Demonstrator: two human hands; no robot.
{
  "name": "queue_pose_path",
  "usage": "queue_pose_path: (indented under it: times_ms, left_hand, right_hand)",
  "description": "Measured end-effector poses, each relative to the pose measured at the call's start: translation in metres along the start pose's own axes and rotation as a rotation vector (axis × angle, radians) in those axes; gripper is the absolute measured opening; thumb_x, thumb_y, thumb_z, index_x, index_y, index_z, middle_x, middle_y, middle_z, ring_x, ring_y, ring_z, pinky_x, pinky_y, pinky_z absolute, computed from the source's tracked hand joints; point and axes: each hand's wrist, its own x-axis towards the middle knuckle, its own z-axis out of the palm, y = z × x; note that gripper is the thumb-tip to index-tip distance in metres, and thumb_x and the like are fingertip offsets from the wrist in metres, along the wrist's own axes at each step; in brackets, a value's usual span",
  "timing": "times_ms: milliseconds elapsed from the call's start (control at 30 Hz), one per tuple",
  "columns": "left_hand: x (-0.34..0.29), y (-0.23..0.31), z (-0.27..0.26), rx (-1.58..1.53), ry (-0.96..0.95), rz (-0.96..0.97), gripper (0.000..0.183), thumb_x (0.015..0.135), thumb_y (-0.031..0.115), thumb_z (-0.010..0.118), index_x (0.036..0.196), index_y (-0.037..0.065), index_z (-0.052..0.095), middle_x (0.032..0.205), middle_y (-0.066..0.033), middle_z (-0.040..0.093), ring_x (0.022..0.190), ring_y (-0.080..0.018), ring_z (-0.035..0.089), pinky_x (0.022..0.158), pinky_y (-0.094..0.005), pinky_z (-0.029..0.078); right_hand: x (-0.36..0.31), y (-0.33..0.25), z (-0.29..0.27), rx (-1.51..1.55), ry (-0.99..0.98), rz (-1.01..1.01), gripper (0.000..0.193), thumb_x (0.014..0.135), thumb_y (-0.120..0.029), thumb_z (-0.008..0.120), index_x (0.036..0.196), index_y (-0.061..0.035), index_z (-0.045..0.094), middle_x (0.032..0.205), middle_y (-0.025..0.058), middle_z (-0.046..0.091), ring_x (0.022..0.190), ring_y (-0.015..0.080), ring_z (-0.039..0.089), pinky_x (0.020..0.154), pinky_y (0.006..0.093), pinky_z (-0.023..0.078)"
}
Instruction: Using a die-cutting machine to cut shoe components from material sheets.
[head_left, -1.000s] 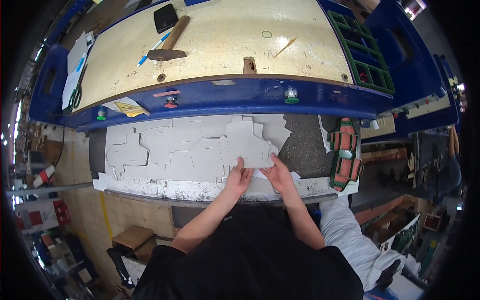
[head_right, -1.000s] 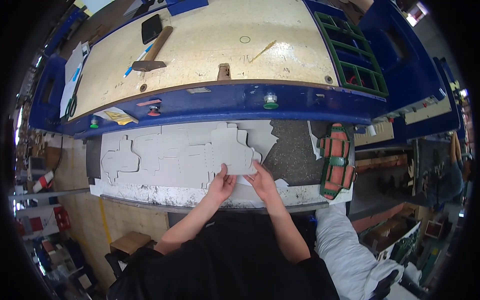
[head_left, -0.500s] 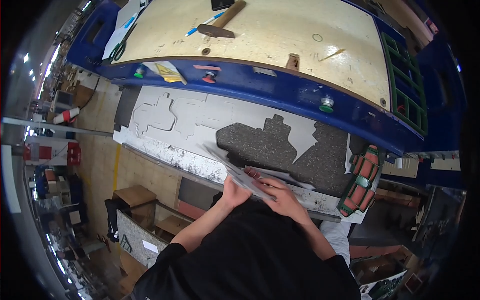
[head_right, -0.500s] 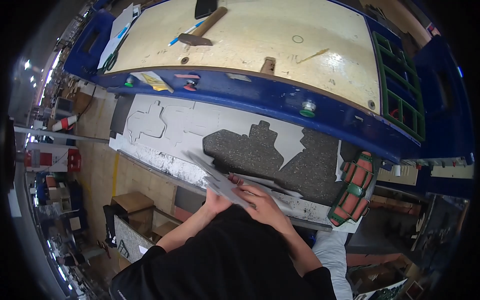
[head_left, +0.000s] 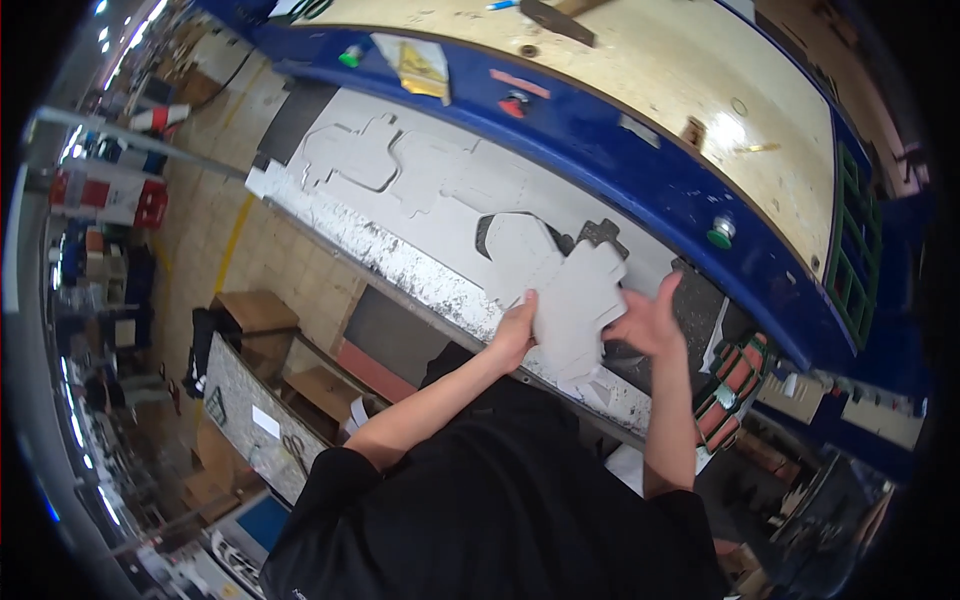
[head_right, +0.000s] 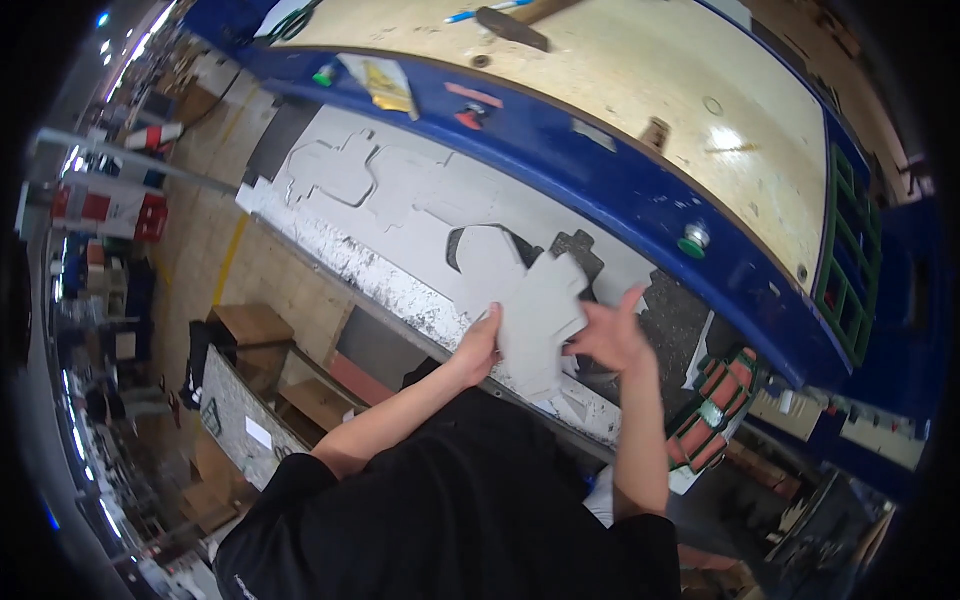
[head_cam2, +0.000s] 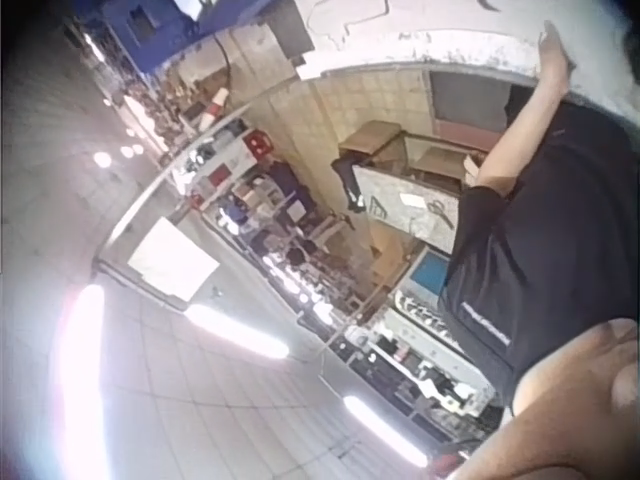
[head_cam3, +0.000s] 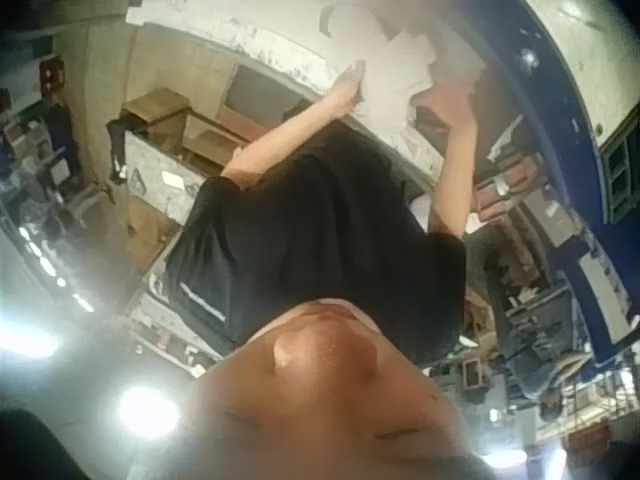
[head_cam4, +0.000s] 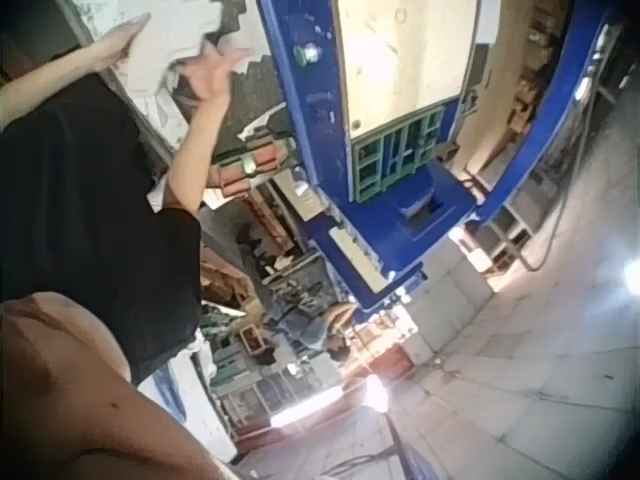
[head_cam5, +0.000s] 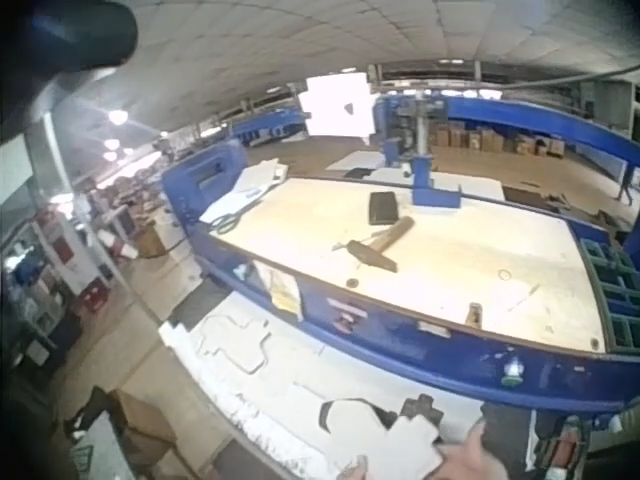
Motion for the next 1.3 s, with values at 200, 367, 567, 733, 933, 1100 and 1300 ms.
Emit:
queue_pose_path:
  times_ms: [200, 367, 567, 733, 933, 1100, 1300]
  left_hand:
    - [0.008, 0.018, -0.051, 0.872, -0.281, -0.157, 0.039, 0.098, 0.036, 0.053, 0.108, 0.0, 0.064, 0.081, -0.0104, 0.068, 0.066, -0.0179, 0.068, 0.063, -0.0284, 0.056]
    - [0.057, 0.072, -0.124, 1.412, 0.747, 1.01, 0.046, 0.097, 0.035, 0.046, 0.138, 0.012, 0.048, 0.147, -0.0234, 0.035, 0.138, -0.0415, 0.028, 0.113, -0.0537, 0.021]
    - [0.095, 0.064, -0.128, 1.522, 0.726, 1.023, 0.052, 0.098, 0.038, 0.046, 0.147, 0.023, 0.039, 0.156, -0.0191, 0.022, 0.144, -0.0395, 0.017, 0.114, -0.0592, 0.012]
    - [0.081, 0.067, -0.133, 1.432, 0.56, 0.943, 0.048, 0.098, 0.03, 0.047, 0.144, 0.018, 0.042, 0.155, -0.0212, 0.023, 0.144, -0.0406, 0.017, 0.113, -0.0617, 0.01]
    - [0.043, 0.083, -0.074, 0.423, -0.636, 0.43, 0.047, 0.099, 0.018, 0.053, 0.141, 0.003, 0.039, 0.136, -0.0124, 0.051, 0.129, -0.0194, 0.043, 0.107, -0.0358, 0.033]
    - [0.068, 0.084, -0.018, 0.248, -0.869, 0.257, 0.037, 0.095, 0.008, 0.059, 0.129, 0.001, 0.047, 0.103, -0.001, 0.067, 0.094, -0.0057, 0.058, 0.086, -0.0231, 0.045]
    - [0.056, 0.082, 0.014, 0.482, -1.063, 0.228, 0.015, 0.098, 0.018, 0.058, 0.102, 0.004, 0.062, 0.085, 0.0064, 0.059, 0.076, -0.0011, 0.05, 0.066, -0.0203, 0.042]
  right_hand:
    - [0.032, -0.05, -0.016, -0.693, 0.464, 0.231, 0.078, 0.083, -0.059, 0.066, 0.131, -0.0002, 0.051, 0.114, 0.0134, 0.065, 0.103, 0.0269, 0.064, 0.092, 0.0463, 0.05]
    - [0.037, -0.021, 0.055, -1.356, 0.631, 0.043, 0.05, 0.074, -0.017, 0.08, 0.116, 0.0015, 0.061, 0.107, 0.0125, 0.068, 0.097, 0.0211, 0.065, 0.087, 0.0322, 0.05]
    - [0.009, -0.006, 0.053, -1.272, 1.388, -0.056, 0.048, 0.077, -0.019, 0.079, 0.113, 0.0047, 0.058, 0.103, 0.014, 0.068, 0.092, 0.023, 0.066, 0.085, 0.0319, 0.051]
    - [-0.031, 0.007, 0.109, -0.879, 1.036, -0.189, 0.043, 0.077, 0.002, 0.074, 0.116, 0.0018, 0.058, 0.106, 0.0097, 0.068, 0.099, 0.0199, 0.065, 0.089, 0.0319, 0.05]
    - [-0.046, 0.079, 0.1, -0.311, 1.172, -0.661, 0.048, 0.079, 0.0, 0.073, 0.124, -0.0029, 0.056, 0.112, 0.0091, 0.066, 0.103, 0.0225, 0.064, 0.09, 0.0355, 0.052]
    - [-0.049, 0.124, 0.132, -0.04, 1.174, -0.867, 0.05, 0.083, 0.0, 0.067, 0.131, -0.0015, 0.049, 0.12, 0.012, 0.062, 0.109, 0.0264, 0.062, 0.094, 0.039, 0.051]
    - [-0.069, 0.163, 0.145, -0.007, 1.29, -1.058, 0.052, 0.082, 0.001, 0.067, 0.131, -0.0024, 0.048, 0.12, 0.0111, 0.062, 0.109, 0.0255, 0.062, 0.093, 0.0393, 0.051]
